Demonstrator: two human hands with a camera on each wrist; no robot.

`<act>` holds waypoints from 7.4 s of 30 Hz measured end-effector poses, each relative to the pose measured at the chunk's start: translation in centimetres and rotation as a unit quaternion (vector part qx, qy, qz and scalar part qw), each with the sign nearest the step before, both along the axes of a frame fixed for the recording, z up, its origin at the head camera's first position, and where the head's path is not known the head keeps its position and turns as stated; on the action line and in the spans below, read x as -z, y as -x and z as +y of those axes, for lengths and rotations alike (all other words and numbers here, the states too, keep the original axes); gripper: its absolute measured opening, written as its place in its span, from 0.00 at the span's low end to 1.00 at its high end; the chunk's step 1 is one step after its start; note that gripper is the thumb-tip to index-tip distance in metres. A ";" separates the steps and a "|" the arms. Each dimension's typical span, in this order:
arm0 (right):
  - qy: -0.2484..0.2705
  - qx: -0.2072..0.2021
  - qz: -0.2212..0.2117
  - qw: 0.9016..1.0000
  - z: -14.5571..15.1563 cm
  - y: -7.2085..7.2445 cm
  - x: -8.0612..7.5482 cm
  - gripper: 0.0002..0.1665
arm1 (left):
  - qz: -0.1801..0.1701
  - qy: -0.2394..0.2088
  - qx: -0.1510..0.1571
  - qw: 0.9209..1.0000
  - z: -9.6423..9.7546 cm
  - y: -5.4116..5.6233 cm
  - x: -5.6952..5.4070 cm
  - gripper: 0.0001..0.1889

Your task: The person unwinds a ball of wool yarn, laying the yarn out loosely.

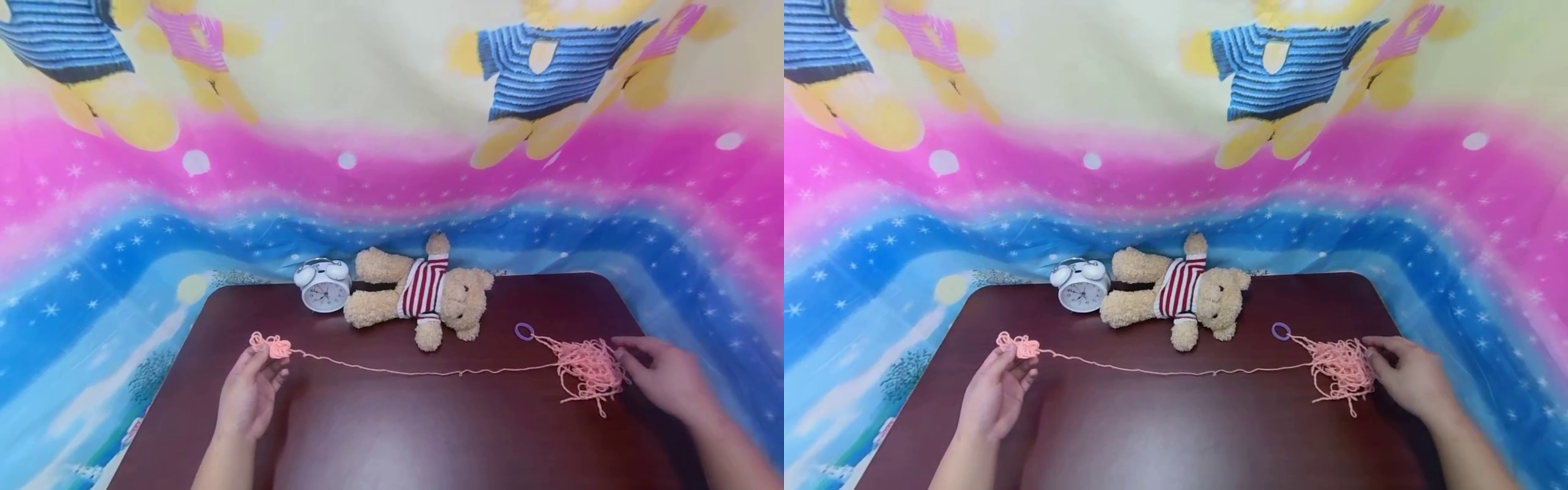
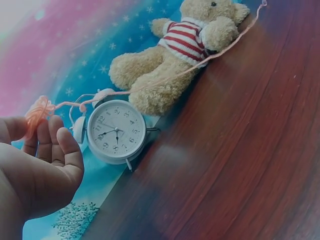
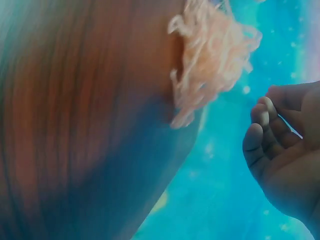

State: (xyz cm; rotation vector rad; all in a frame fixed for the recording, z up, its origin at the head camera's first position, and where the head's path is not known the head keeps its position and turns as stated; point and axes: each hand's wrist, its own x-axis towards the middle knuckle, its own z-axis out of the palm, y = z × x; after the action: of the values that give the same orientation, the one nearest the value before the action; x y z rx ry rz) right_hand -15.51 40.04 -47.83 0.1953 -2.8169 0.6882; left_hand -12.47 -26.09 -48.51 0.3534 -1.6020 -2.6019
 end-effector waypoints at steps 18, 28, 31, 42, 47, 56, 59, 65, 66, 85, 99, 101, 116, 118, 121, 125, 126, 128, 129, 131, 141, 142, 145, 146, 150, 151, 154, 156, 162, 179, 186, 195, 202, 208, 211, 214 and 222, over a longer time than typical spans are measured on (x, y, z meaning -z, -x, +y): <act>0.075 -0.077 0.058 0.993 -13.8 0.7 -0.5 0.13 | 0.024 0.028 0.029 0.999 3.7 0.3 0.1 0.03; 0.157 -0.155 0.014 0.975 -21.0 1.8 0.5 0.13 | 0.017 0.045 0.035 0.998 5.1 0.5 0.3 0.05; 0.175 -0.175 0.001 0.969 -22.8 2.1 0.8 0.14 | 0.016 0.045 0.038 0.998 5.5 0.6 0.5 0.06; 0.156 -0.197 -0.019 0.968 -27.6 2.4 0.6 0.23 | 0.006 0.037 0.046 0.998 6.7 1.1 0.3 0.07; 0.150 -0.210 -0.047 0.965 -29.7 2.1 0.4 0.27 | 0.002 0.031 0.052 0.998 7.6 1.1 0.3 0.06; 0.146 -0.245 -0.026 0.958 -31.7 2.4 0.7 0.23 | 0.004 0.031 0.065 0.997 8.9 1.3 0.1 0.07; 0.149 -0.255 -0.010 0.955 -32.2 2.5 0.7 0.18 | 0.003 0.029 0.067 0.997 9.3 1.4 0.1 0.07; 0.164 -0.256 0.013 0.953 -32.8 2.7 0.5 0.07 | 0.004 0.027 0.075 0.997 9.8 1.7 -0.2 0.08; 0.166 -0.255 0.015 0.952 -32.8 2.7 0.4 0.06 | 0.003 0.025 0.076 0.997 9.9 1.7 -0.3 0.08; 0.231 -0.236 0.000 0.944 -34.2 2.7 0.9 0.09 | 0.007 0.005 0.092 0.996 10.9 1.2 -0.2 0.07; 0.199 -0.234 0.034 0.951 -33.7 2.9 1.3 0.07 | 0.000 0.012 0.085 0.996 10.4 1.1 -0.4 0.11; 0.198 -0.234 0.037 0.951 -33.2 2.8 1.1 0.07 | -0.001 0.015 0.080 0.997 10.0 1.1 -0.3 0.12; 0.159 -0.219 0.050 0.961 -29.2 2.2 1.1 0.05 | -0.008 0.021 0.060 0.998 7.8 1.2 -0.2 0.10; 0.155 -0.217 0.049 0.963 -28.6 2.2 1.1 0.04 | -0.008 0.023 0.059 0.998 7.6 1.2 -0.2 0.10; 0.150 -0.215 0.047 0.964 -27.8 2.2 1.0 0.03 | -0.012 0.023 0.051 0.998 7.2 1.2 -0.2 0.09; 0.143 -0.208 0.051 0.966 -26.7 2.1 1.0 0.02 | -0.017 0.024 0.044 0.999 6.7 1.1 -0.2 0.07; 0.141 -0.206 0.053 0.967 -26.4 2.1 1.0 0.04 | -0.017 0.024 0.044 0.999 6.6 1.1 -0.2 0.06; 0.135 -0.200 0.057 0.969 -25.9 2.0 1.2 0.05 | -0.015 0.026 0.044 0.999 6.3 1.1 -0.2 0.06; 0.132 -0.197 0.059 0.970 -25.7 2.0 1.3 0.05 | -0.013 0.025 0.043 0.999 6.2 1.1 -0.1 0.06; 0.128 -0.195 0.061 0.971 -25.1 1.9 1.4 0.05 | -0.012 0.026 0.042 0.999 6.0 1.0 -0.1 0.07; 0.118 -0.185 0.074 0.973 -22.3 1.7 1.8 0.07 | -0.014 0.031 0.039 0.999 5.1 0.8 0.3 0.07; 0.116 -0.182 0.075 0.974 -21.9 1.7 1.8 0.07 | -0.012 0.029 0.039 0.999 5.0 0.8 0.3 0.06; 0.107 -0.171 0.078 0.976 -20.9 1.7 1.7 0.06 | -0.009 0.022 0.040 0.999 4.8 0.8 0.2 0.05; 0.103 -0.166 0.080 0.978 -20.6 1.6 1.7 0.06 | -0.008 0.020 0.040 0.999 4.7 0.8 0.2 0.04; 0.084 -0.147 0.081 0.982 -19.3 1.5 1.3 0.07 | -0.006 0.022 0.039 0.999 4.3 0.8 0.1 0.05; 0.080 -0.142 0.079 0.983 -18.9 1.4 1.3 0.07 | -0.006 0.022 0.040 0.999 4.2 0.8 0.1 0.06; 0.067 -0.127 0.074 0.987 -17.8 1.1 1.1 0.08 | -0.006 0.027 0.041 0.999 3.8 0.8 0.0 0.07; 0.062 -0.119 0.074 0.988 -17.1 1.0 1.0 0.08 | -0.008 0.026 0.039 0.999 3.6 0.7 0.0 0.07; 0.051 -0.101 0.093 0.989 -14.5 0.5 1.0 0.09 | -0.014 0.023 0.031 0.999 2.8 0.5 -0.2 0.06; 0.038 -0.043 0.054 0.997 -7.7 -0.4 0.1 0.03 | -0.004 0.033 0.022 0.999 1.1 0.1 -0.4 0.08; 0.021 -0.024 0.075 0.997 -4.9 -0.6 0.6 0.05 | 0.004 0.038 0.020 0.999 0.5 -0.1 -0.5 0.06; 0.024 0.008 0.072 0.997 -1.4 -0.5 1.6 0.04 | -0.002 0.034 0.011 0.999 -0.6 -0.3 -0.5 0.05; 0.019 0.041 0.019 0.999 0.4 -0.9 1.9 0.09 | -0.004 0.024 0.002 1.000 -1.6 -0.7 -0.5 0.04; 0.016 0.054 0.015 0.998 1.8 -0.7 2.5 0.11 | 0.011 0.013 -0.003 1.000 -2.6 -0.9 -0.4 0.06; 0.009 0.057 0.012 0.998 2.6 -0.5 3.0 0.12 | 0.016 0.008 -0.004 1.000 -3.1 -1.2 -0.4 0.07; 0.006 0.066 0.003 0.998 3.4 -0.3 3.4 0.13 | 0.021 0.002 -0.008 1.000 -3.7 -1.3 -0.3 0.08; -0.003 0.120 -0.029 0.992 4.8 0.0 4.0 0.18 | 0.028 -0.005 -0.005 1.000 -4.3 -1.7 -0.5 0.08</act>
State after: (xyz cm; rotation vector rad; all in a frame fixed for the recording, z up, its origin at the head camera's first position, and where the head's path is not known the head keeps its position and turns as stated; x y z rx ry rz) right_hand -15.55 44.83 -51.84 -0.1625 -2.8327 0.6404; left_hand -10.81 -30.35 -48.05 0.2869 -1.5661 -2.5899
